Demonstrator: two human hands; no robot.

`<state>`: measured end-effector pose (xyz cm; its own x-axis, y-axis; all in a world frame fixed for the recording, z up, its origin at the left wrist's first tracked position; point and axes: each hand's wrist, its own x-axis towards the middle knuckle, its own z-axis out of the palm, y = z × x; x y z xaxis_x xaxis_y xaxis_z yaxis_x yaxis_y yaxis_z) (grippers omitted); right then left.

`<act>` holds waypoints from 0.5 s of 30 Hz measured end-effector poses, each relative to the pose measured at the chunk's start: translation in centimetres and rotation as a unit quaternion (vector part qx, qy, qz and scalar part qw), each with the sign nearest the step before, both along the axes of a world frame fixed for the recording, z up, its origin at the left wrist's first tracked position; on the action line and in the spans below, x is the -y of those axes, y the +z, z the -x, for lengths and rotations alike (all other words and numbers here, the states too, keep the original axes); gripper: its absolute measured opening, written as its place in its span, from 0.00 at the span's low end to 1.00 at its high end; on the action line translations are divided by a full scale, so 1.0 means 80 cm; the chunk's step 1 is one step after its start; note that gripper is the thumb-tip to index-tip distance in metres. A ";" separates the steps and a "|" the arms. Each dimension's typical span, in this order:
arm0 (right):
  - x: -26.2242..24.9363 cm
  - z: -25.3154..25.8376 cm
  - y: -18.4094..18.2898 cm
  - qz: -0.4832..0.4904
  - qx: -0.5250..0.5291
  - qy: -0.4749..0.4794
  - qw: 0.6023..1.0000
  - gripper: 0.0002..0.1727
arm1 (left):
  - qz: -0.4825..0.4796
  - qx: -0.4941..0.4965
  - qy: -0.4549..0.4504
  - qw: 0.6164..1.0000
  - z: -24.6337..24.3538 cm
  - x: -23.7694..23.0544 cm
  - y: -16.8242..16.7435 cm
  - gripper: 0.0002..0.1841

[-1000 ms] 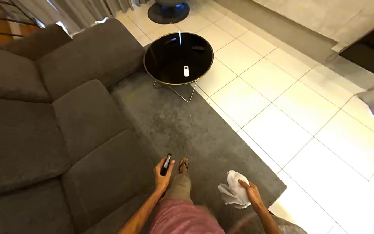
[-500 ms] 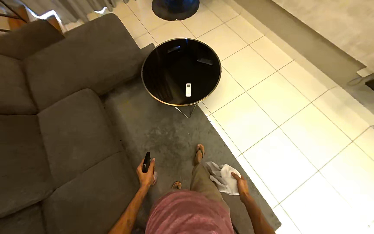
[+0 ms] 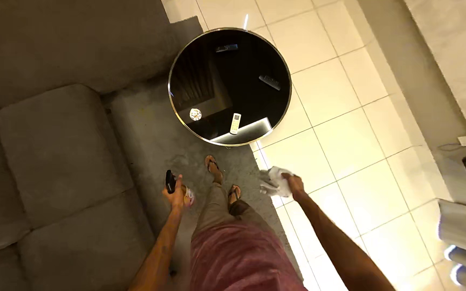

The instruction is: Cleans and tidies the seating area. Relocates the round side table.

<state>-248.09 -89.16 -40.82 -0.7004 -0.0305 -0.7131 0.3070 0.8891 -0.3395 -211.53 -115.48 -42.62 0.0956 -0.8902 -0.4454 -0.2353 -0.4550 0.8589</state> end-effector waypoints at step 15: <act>0.281 0.248 -0.057 0.380 -0.183 0.166 0.891 0.39 | 0.069 0.002 -0.168 0.983 0.359 0.244 -0.154 0.27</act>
